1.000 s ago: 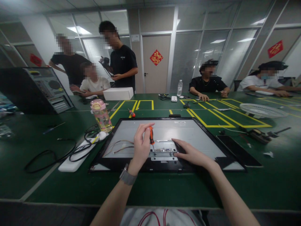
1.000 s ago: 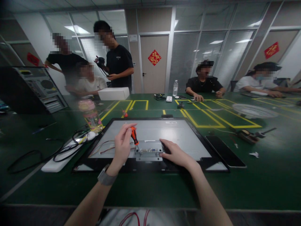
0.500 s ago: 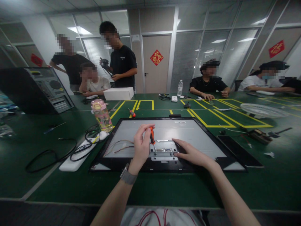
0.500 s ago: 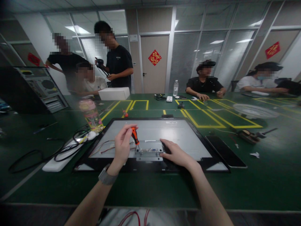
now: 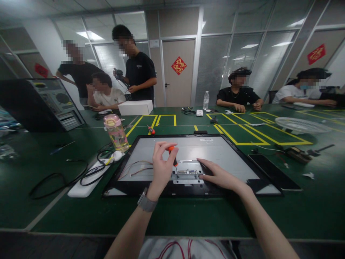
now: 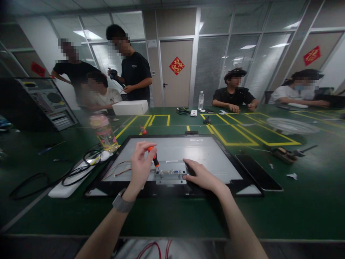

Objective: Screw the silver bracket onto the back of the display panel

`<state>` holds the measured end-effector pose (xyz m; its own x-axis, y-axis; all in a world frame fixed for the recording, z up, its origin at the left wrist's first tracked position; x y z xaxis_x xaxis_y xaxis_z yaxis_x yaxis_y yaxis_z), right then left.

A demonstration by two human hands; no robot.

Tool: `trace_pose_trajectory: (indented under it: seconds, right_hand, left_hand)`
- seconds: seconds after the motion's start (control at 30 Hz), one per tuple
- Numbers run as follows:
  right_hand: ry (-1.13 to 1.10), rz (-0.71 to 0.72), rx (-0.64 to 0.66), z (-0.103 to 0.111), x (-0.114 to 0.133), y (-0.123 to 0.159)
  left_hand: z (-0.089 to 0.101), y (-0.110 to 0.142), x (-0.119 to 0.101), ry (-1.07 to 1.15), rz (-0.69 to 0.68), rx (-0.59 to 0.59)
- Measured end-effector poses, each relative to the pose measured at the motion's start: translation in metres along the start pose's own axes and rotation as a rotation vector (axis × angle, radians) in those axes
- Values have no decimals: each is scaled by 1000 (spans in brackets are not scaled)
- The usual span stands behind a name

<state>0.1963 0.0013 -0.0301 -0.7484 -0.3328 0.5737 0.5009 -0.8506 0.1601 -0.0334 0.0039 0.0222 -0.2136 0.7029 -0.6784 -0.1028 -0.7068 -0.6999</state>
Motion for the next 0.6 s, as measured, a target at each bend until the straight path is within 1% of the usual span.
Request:
trace_pose_trajectory:
  seconds: [0.1, 0.2, 0.3, 0.4, 0.5, 0.6]
  right_hand:
    - [-2, -11, 6, 0, 1, 0]
    - [-8, -19, 6, 0, 1, 1]
    - [-9, -17, 4, 0, 0, 1]
    - [-2, -11, 4, -1, 0, 1]
    - [7, -12, 5, -1, -1, 1]
    - [13, -7, 6, -1, -2, 0]
  left_hand:
    - [0, 1, 0, 18, 51, 26]
    - [1, 2, 1, 45, 94, 18]
    - [2, 2, 1, 56, 56, 17]
    - [2, 1, 1, 45, 43, 40]
    - [1, 0, 0, -19, 19, 14]
    - [1, 0, 0, -17, 2, 15]
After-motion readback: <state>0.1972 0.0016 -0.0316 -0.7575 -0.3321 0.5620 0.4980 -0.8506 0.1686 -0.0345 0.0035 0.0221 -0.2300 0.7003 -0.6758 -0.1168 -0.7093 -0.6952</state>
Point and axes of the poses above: each hand's wrist, its own y-axis away from the middle knuckle, its own z-axis out of the back of the hand, x = y × z, the point moved 1 cm from there along -y, towards the middle knuckle, and after that the axes turned 15 degrees about x, right-handed, at the moved point
